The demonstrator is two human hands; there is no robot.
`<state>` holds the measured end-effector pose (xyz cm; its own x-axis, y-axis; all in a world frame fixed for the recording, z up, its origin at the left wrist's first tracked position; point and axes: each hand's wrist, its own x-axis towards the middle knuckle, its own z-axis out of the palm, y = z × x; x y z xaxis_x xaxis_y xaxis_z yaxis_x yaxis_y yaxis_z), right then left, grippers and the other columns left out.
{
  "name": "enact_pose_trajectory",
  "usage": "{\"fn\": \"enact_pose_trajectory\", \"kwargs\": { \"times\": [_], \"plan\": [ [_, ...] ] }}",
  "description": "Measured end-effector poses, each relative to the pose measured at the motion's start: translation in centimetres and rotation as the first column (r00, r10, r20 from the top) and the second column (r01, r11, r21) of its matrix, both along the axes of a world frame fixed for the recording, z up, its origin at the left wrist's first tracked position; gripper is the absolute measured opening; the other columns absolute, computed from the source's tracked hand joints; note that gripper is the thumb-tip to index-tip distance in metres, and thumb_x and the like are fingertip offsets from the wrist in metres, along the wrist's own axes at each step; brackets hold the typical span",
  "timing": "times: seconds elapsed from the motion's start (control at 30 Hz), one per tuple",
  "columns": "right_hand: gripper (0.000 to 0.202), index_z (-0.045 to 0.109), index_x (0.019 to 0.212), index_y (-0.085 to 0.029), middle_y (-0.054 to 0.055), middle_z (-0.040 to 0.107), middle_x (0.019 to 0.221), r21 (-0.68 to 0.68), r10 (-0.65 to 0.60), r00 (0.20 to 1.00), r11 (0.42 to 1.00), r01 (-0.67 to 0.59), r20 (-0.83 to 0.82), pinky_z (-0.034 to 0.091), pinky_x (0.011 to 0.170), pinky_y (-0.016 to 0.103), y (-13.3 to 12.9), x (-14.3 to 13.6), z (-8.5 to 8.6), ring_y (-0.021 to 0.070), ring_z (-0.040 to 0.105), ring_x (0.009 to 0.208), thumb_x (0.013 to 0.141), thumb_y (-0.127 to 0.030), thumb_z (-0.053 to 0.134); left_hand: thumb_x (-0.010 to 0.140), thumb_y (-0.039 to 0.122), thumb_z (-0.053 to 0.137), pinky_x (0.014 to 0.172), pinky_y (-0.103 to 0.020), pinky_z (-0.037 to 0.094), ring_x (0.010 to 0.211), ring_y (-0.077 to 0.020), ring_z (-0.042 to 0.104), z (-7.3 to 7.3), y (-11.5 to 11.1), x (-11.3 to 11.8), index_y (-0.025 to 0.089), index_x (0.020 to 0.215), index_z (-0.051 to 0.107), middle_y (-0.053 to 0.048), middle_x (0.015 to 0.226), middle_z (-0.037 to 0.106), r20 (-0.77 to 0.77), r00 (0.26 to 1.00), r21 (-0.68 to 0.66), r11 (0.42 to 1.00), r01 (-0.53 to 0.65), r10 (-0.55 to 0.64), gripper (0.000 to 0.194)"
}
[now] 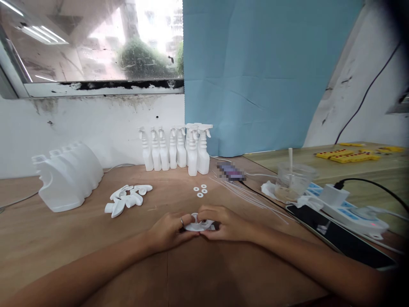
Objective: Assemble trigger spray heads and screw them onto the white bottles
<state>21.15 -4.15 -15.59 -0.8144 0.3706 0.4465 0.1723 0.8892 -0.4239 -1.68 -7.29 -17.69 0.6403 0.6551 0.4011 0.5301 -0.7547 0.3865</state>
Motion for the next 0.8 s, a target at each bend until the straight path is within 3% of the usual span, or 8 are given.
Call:
{"fn": "enact_pose_trajectory", "kwargs": {
  "times": [0.13, 0.2, 0.27, 0.37, 0.47, 0.53, 0.6, 0.8],
  "plan": [
    [0.028, 0.056, 0.109, -0.019, 0.005, 0.061, 0.097, -0.101, 0.018, 0.999, 0.995, -0.02, -0.027, 0.046, 0.079, 0.027, 0.7, 0.5, 0.1, 0.0153, 0.058, 0.085, 0.083, -0.03, 0.062, 0.09, 0.042, 0.052, 0.059, -0.02, 0.036, 0.067, -0.0121, 0.055, 0.0, -0.1, 0.0, 0.022, 0.095, 0.052, 0.001, 0.081, 0.059, -0.049, 0.997, -0.055, 0.997, -0.054, 0.051, 0.021],
    [0.035, 0.051, 0.12, -0.019, 0.006, 0.061, 0.102, -0.142, -0.101, 0.99, 0.986, 0.086, -0.099, 0.047, 0.08, 0.028, 1.4, 0.9, 0.2, 0.0152, 0.059, 0.085, 0.088, -0.031, 0.056, 0.089, 0.041, 0.053, 0.059, -0.021, 0.036, 0.067, -0.0132, 0.056, 0.0, -0.1, 0.1, 0.022, 0.098, 0.05, 0.002, 0.081, 0.061, -0.07, 0.991, -0.107, 0.987, -0.121, 0.114, 0.021],
    [0.029, 0.053, 0.119, -0.019, 0.008, 0.061, 0.104, -0.055, -0.287, 0.951, 0.958, 0.282, -0.117, 0.047, 0.084, 0.032, 2.5, 1.4, 0.4, 0.0169, 0.06, 0.088, 0.091, -0.029, 0.05, 0.088, 0.039, 0.054, 0.059, -0.022, 0.037, 0.066, -0.0145, 0.057, 0.2, -0.2, 0.3, 0.022, 0.103, 0.048, 0.002, 0.08, 0.062, -0.081, 0.98, -0.167, 0.967, -0.191, 0.179, 0.024],
    [0.024, 0.059, 0.11, -0.016, 0.013, 0.056, 0.119, 0.232, -0.599, 0.801, 0.78, 0.581, 0.01, 0.04, 0.094, 0.044, 4.3, 2.6, 0.4, 0.027, 0.053, 0.109, 0.089, -0.024, 0.051, 0.085, 0.036, 0.057, 0.061, -0.023, 0.039, 0.071, -0.016, 0.059, 0.6, -0.3, 0.5, 0.023, 0.113, 0.045, 0.0, 0.087, 0.063, -0.073, 0.976, -0.211, 0.953, -0.216, 0.205, 0.033],
    [0.044, 0.051, 0.126, -0.011, 0.02, 0.045, 0.134, 0.38, -0.853, 0.485, 0.521, 0.764, 0.194, 0.039, 0.091, 0.055, 5.7, 4.1, -0.1, 0.0383, 0.045, 0.118, 0.086, -0.027, 0.056, 0.085, 0.033, 0.056, 0.061, -0.023, 0.039, 0.071, -0.0156, 0.058, 1.0, -0.3, 0.6, 0.024, 0.116, 0.047, 0.0, 0.087, 0.063, -0.078, 0.985, -0.214, 0.962, -0.17, 0.157, 0.034],
    [0.046, 0.052, 0.125, -0.006, 0.023, 0.048, 0.129, 0.414, -0.892, 0.333, 0.44, 0.797, 0.307, 0.039, 0.088, 0.057, 6.1, 4.8, -0.5, 0.0409, 0.044, 0.117, 0.088, -0.035, 0.054, 0.085, 0.032, 0.056, 0.061, -0.023, 0.039, 0.07, -0.0153, 0.057, 1.1, -0.2, 0.6, 0.024, 0.114, 0.05, 0.0, 0.084, 0.063, -0.074, 0.987, -0.214, 0.965, -0.154, 0.142, 0.031],
    [0.041, 0.06, 0.113, -0.005, 0.024, 0.055, 0.12, 0.432, -0.879, 0.303, 0.451, 0.781, 0.368, 0.039, 0.088, 0.056, 6.3, 5.1, -0.8, 0.0404, 0.046, 0.115, 0.091, -0.038, 0.048, 0.084, 0.031, 0.056, 0.061, -0.023, 0.038, 0.07, -0.0151, 0.056, 1.2, -0.1, 0.6, 0.024, 0.113, 0.051, 0.001, 0.085, 0.063, -0.055, 0.988, -0.218, 0.964, -0.15, 0.142, 0.031],
    [0.025, 0.068, 0.097, -0.012, 0.017, 0.064, 0.107, 0.448, -0.836, 0.406, 0.542, 0.711, 0.369, 0.04, 0.085, 0.045, 6.3, 4.9, -0.2, 0.0332, 0.053, 0.105, 0.085, -0.012, 0.046, 0.082, 0.032, 0.057, 0.059, -0.023, 0.037, 0.068, -0.0145, 0.055, 1.2, -0.1, 0.5, 0.023, 0.108, 0.054, 0.001, 0.083, 0.063, -0.056, 0.986, -0.21, 0.963, -0.167, 0.159, 0.028]
  ]
}}
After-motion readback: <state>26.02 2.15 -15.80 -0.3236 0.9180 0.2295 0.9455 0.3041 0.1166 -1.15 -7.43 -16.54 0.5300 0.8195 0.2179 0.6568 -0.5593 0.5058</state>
